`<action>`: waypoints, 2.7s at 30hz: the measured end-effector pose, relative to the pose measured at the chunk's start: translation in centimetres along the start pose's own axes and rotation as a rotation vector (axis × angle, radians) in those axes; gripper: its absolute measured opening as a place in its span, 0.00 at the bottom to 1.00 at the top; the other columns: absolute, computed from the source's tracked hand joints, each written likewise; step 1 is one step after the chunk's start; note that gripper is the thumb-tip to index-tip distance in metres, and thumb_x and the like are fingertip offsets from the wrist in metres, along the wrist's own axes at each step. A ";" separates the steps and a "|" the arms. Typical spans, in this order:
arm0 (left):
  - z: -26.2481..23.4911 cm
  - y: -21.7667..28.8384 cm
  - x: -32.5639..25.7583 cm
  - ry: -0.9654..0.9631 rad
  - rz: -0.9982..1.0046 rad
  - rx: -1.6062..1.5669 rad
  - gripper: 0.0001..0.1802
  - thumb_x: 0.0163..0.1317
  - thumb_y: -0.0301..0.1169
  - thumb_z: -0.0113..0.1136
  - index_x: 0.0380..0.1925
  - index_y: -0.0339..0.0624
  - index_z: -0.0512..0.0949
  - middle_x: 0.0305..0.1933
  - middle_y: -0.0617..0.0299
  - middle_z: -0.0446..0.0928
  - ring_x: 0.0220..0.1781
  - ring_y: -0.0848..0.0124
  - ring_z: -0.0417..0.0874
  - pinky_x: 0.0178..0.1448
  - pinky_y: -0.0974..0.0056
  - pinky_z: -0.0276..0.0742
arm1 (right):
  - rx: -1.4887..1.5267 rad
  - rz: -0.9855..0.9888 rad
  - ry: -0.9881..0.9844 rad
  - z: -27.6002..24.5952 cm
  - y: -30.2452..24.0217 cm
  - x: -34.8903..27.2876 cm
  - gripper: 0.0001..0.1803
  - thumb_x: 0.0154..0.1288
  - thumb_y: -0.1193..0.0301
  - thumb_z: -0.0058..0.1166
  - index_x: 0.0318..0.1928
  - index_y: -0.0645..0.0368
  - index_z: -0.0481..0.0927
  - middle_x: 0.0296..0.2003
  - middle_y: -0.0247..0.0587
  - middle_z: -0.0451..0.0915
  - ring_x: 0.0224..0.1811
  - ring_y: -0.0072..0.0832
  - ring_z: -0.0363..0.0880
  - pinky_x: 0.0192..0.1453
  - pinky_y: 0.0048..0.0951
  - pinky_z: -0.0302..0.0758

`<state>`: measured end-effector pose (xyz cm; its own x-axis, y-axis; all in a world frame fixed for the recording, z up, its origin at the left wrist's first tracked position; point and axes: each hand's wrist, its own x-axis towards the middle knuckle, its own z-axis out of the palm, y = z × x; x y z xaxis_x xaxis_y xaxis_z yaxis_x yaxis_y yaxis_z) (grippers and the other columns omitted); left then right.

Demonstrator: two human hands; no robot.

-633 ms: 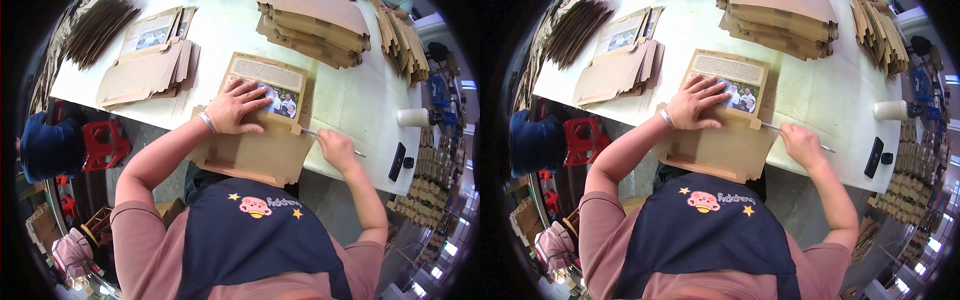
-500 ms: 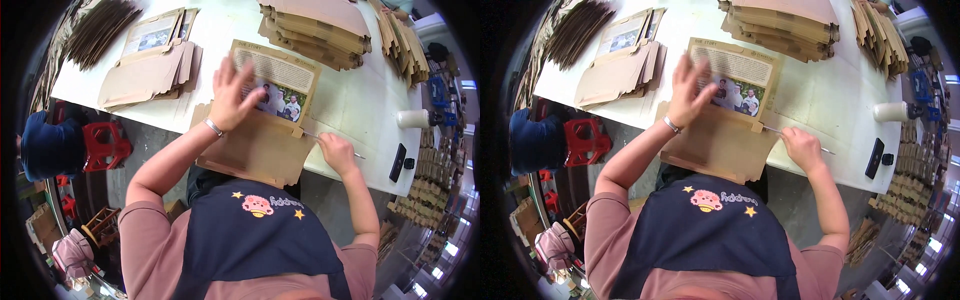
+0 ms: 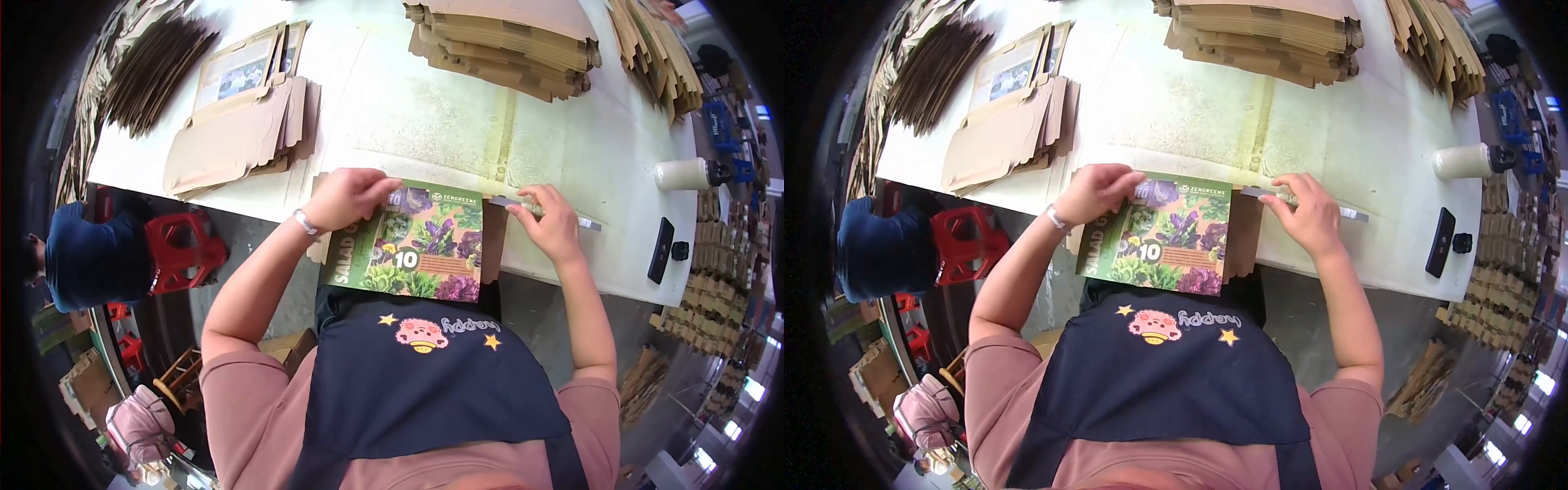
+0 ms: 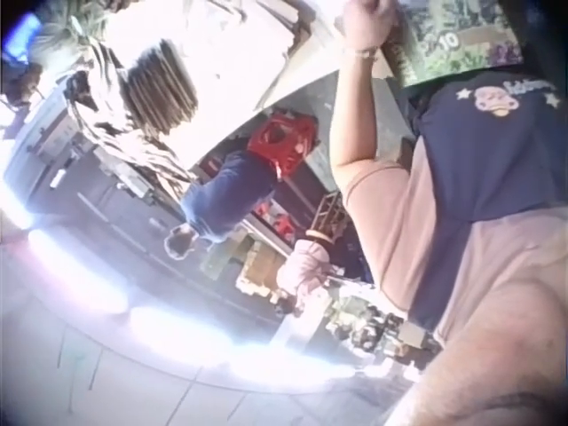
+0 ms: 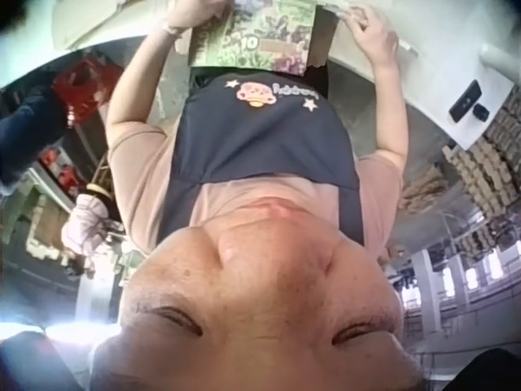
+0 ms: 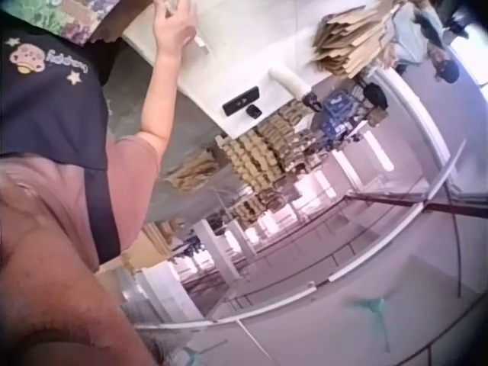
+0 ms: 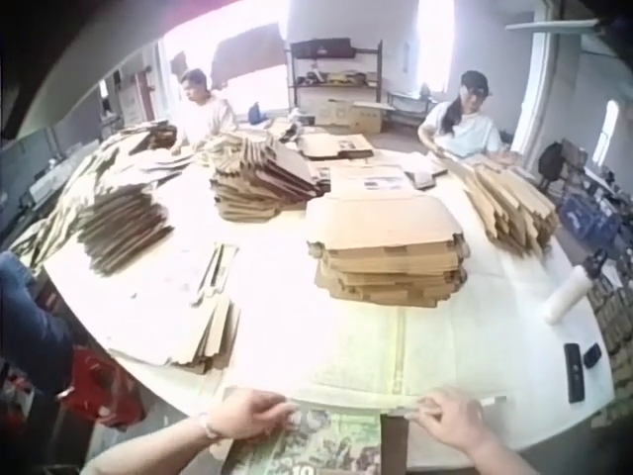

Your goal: Assemble and fold cardboard folders at a factory workstation using a ruler to assist with creasing.

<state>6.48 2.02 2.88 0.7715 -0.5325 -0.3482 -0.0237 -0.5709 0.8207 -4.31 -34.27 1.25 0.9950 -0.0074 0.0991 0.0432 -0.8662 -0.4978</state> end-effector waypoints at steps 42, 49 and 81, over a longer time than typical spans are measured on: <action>-2.0 3.8 -7.1 0.592 0.812 1.209 0.29 0.64 0.38 0.55 0.67 0.47 0.77 0.70 0.58 0.77 0.73 0.57 0.76 0.74 0.48 0.70 | 0.333 0.291 -0.009 -0.5 -4.5 -0.9 0.20 0.82 0.57 0.51 0.39 0.62 0.82 0.28 0.43 0.82 0.29 0.36 0.79 0.37 0.37 0.73; -12.0 -2.2 -8.3 0.993 0.264 1.224 0.20 0.65 0.32 0.61 0.57 0.57 0.85 0.60 0.69 0.86 0.65 0.66 0.83 0.72 0.55 0.71 | 0.018 0.116 0.132 -0.4 -2.3 -1.2 0.15 0.81 0.62 0.52 0.41 0.60 0.82 0.33 0.45 0.84 0.35 0.45 0.82 0.39 0.41 0.76; -20.1 -1.5 7.2 0.077 -0.431 1.217 0.46 0.62 0.67 0.63 0.76 0.61 0.67 0.79 0.56 0.67 0.72 0.49 0.76 0.73 0.46 0.73 | -0.235 0.120 0.376 2.1 1.7 -3.8 0.10 0.78 0.64 0.55 0.41 0.55 0.82 0.37 0.45 0.83 0.39 0.50 0.83 0.39 0.47 0.78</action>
<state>24.90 11.59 8.23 0.8951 -0.1502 -0.4197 -0.2939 -0.9068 -0.3023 -7.85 -34.63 -1.80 0.8882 -0.2582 0.3801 -0.1356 -0.9377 -0.3200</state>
